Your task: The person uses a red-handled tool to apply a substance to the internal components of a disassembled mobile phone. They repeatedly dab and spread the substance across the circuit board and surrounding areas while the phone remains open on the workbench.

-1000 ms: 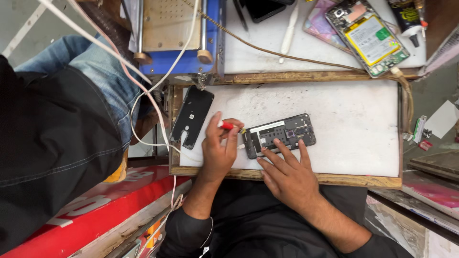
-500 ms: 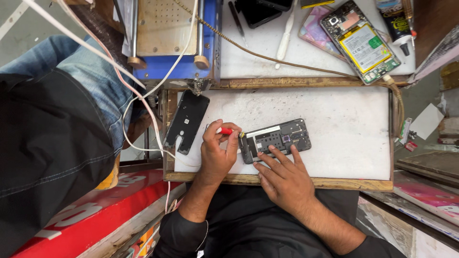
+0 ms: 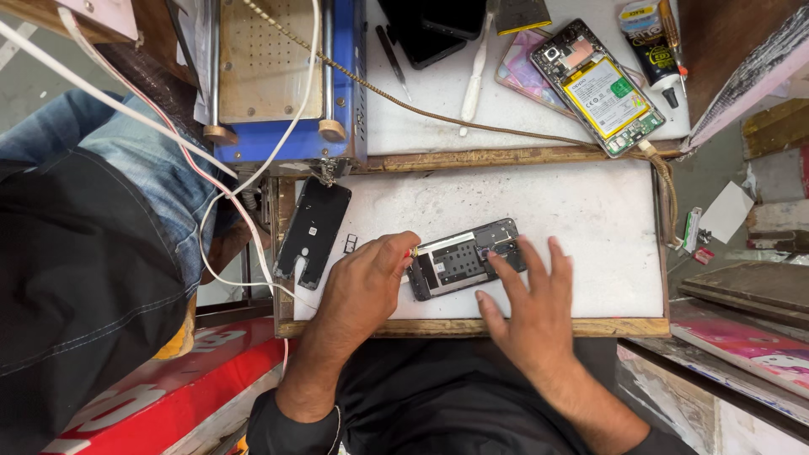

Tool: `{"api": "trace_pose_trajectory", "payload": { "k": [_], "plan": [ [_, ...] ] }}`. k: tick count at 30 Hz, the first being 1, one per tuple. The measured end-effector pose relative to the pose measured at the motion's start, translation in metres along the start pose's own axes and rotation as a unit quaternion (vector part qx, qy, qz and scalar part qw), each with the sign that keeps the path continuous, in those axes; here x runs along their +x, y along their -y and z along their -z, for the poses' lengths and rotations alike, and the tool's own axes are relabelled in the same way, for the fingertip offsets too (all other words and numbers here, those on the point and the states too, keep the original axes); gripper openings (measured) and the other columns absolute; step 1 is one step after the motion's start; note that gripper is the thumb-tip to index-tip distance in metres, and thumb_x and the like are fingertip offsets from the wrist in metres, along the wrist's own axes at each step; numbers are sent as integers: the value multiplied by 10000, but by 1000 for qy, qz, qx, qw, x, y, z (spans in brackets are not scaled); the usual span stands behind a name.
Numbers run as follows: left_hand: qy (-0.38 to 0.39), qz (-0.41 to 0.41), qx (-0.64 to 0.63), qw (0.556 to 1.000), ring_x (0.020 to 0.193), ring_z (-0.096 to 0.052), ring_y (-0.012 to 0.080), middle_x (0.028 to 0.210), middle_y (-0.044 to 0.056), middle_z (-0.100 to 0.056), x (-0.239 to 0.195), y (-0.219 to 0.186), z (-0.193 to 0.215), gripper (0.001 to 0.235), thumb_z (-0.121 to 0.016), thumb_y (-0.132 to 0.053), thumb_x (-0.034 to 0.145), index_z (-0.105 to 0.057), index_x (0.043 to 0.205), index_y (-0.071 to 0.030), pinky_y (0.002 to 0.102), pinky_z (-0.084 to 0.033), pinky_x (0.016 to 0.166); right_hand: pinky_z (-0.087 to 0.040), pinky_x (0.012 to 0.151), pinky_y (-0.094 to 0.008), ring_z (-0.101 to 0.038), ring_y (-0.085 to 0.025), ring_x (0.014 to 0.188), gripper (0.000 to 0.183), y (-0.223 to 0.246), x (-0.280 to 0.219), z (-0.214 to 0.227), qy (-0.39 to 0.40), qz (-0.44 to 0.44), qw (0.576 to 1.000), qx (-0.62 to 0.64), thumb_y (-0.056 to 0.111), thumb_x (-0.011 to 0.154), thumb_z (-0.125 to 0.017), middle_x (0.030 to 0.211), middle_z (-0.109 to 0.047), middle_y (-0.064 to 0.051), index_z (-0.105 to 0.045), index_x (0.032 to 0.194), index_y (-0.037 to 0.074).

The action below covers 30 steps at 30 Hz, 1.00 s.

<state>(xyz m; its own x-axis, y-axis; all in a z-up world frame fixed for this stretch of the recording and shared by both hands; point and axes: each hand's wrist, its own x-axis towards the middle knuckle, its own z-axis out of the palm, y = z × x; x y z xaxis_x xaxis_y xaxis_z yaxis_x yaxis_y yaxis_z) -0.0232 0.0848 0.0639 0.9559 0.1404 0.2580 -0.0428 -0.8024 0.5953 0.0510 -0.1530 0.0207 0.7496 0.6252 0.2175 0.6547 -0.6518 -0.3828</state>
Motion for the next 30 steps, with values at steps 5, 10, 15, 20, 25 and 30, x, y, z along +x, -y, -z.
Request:
{"api": "trace_pose_trajectory", "payload": {
  "k": [5,10,15,20,25,30],
  "plan": [
    [-95,-21,-10,995,857,-710,363,969,195,-702,9,-6,0,373,-736,-83,872,-534,1182,-38,437,-579,710,-260,1154,-742,-227,-519,1470,541,-2,2,3,30,-27,999,-18,380,821,-774,1524,-389,-206,-643,1315,203],
    [-38,49,5,998,782,-728,317,845,115,-717,12,-10,5,277,-778,-118,915,-615,1130,-54,430,-566,673,-295,1122,-707,-298,-530,1422,507,8,10,4,-8,32,999,28,275,806,-785,1454,-476,-205,-669,1284,152],
    [-78,-32,-60,995,929,-715,381,1075,185,-715,2,-15,8,315,-643,-8,888,-604,1198,-47,422,-586,760,-532,1034,-437,-626,-315,1247,315,31,17,-3,7,138,969,204,90,849,-761,1234,-700,-87,-702,1157,116],
    [-89,42,22,995,812,-721,344,1015,128,-717,-1,-7,1,356,-765,-143,895,-618,1207,-53,429,-575,708,-583,823,-392,-707,-302,964,260,42,40,-15,56,44,972,222,110,866,-751,1109,-734,-81,-734,1125,90],
    [-43,53,3,998,842,-743,321,974,92,-735,-2,-1,5,302,-723,-113,951,-626,1236,-82,411,-589,707,-593,740,-406,-724,-313,876,252,44,65,-17,124,-19,972,197,154,882,-720,1074,-729,-84,-726,1125,88],
    [-73,-20,-68,995,940,-731,356,1111,135,-731,1,0,9,332,-657,-48,944,-608,1270,-84,405,-604,755,-581,712,-429,-717,-320,852,226,50,71,-16,129,-22,978,165,155,889,-697,1004,-709,-75,-747,1106,113]
  ]
}}
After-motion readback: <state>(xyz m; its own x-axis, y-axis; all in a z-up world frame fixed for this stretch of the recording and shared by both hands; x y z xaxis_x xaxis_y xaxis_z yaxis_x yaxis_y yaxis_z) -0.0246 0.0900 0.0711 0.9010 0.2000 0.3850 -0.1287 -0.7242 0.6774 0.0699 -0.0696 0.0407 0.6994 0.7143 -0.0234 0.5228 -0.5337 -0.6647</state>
